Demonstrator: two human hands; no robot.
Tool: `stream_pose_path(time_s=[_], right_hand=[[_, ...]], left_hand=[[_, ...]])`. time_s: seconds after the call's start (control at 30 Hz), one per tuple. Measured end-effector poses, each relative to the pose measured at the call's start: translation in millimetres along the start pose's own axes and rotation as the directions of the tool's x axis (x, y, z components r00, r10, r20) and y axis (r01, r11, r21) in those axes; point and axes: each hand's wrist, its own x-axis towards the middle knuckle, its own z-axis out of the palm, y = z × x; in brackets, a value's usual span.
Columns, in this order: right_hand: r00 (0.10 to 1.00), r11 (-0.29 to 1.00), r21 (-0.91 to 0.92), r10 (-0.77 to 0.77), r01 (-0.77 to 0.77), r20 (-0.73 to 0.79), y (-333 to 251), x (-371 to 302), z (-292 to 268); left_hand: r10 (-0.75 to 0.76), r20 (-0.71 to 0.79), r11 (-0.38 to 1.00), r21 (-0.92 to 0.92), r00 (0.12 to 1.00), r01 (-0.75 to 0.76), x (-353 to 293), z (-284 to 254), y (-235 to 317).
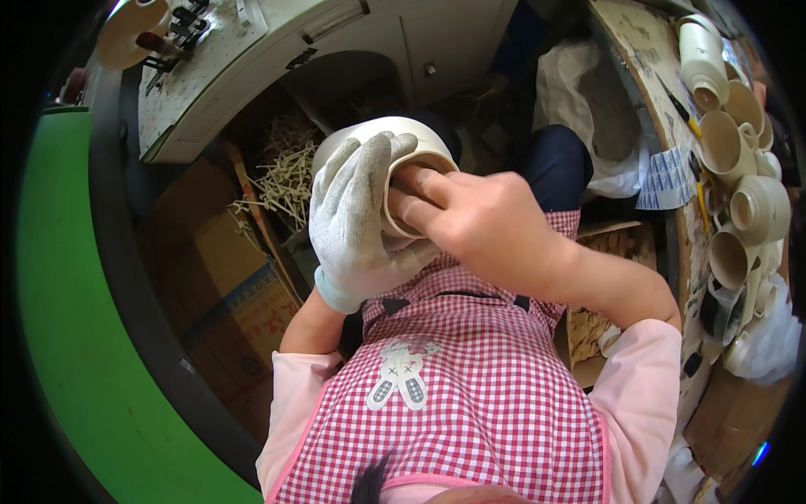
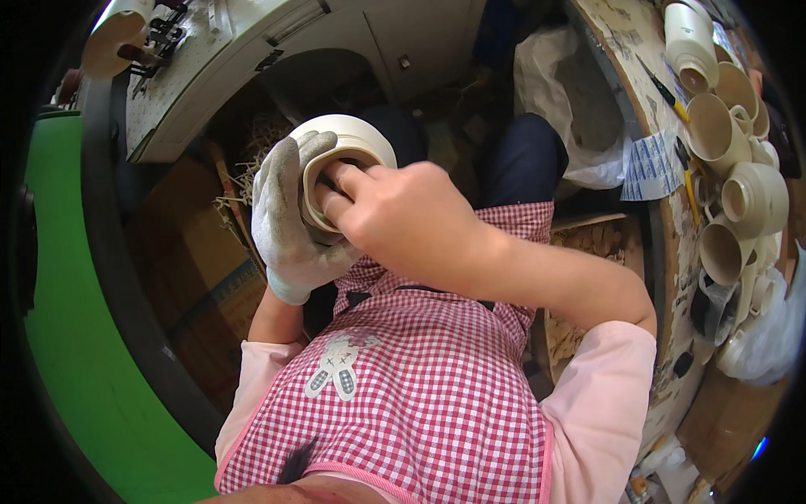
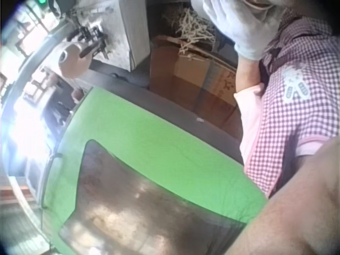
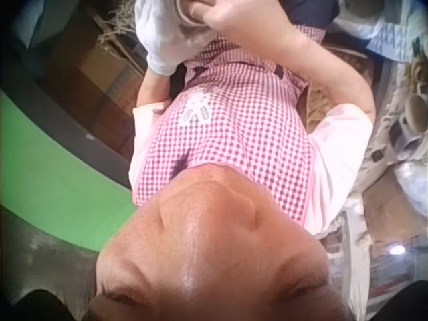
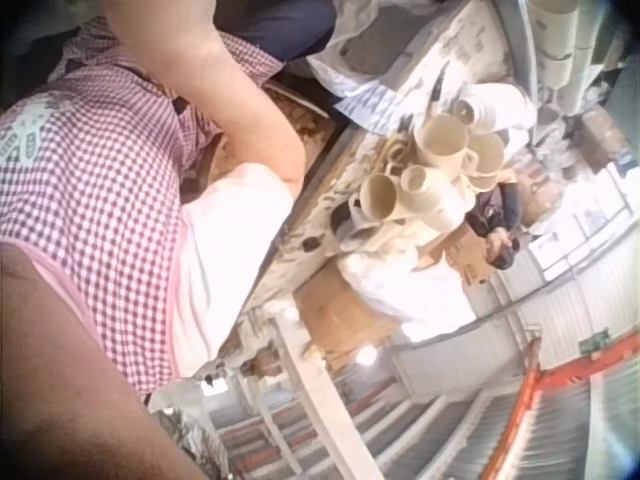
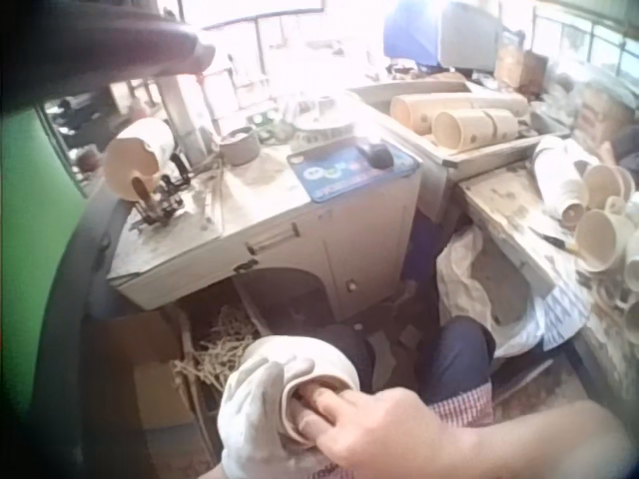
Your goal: The person sits on the floor and repeatedly smooths the interior and exterior of a white ceramic pitcher using a small tool and a cloth. They rotate the pitcher, wipe surfaces, and place it on a nearby table between cycles.
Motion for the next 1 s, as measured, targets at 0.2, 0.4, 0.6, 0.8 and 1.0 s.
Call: stream_pose_path(time_s=[0.2, 0.4, 0.6, 0.8, 1.0], right_hand=[[0.886, 0.955, 0.297, -0.131, -0.008, 0.445, 40, 4, -31], [0.989, 0.899, 0.414, 0.111, -0.141, 0.095, 55, -7, -18], [0.74, 0.523, 0.751, 0.669, -0.404, -0.067, 108, -56, -43], [0.799, 0.547, 0.629, 0.564, -0.552, 0.21, 133, -76, -55], [0.865, 0.842, 0.301, 0.493, -0.448, -0.093, 120, -29, -89]], left_hand=[[0.041, 0.041, 0.999, 0.002, 0.998, -0.041, 9, 6, 5], [-0.072, 0.094, 0.99, -0.112, 0.993, 0.082, 17, 3, -20], [-0.618, 0.375, 0.627, -0.296, 0.691, 0.721, -11, -21, -32], [-0.489, 0.726, -0.405, -0.68, 0.483, 0.611, -50, 42, 2], [-0.38, 0.703, -0.53, -0.698, 0.602, 0.481, -37, 48, -16]])
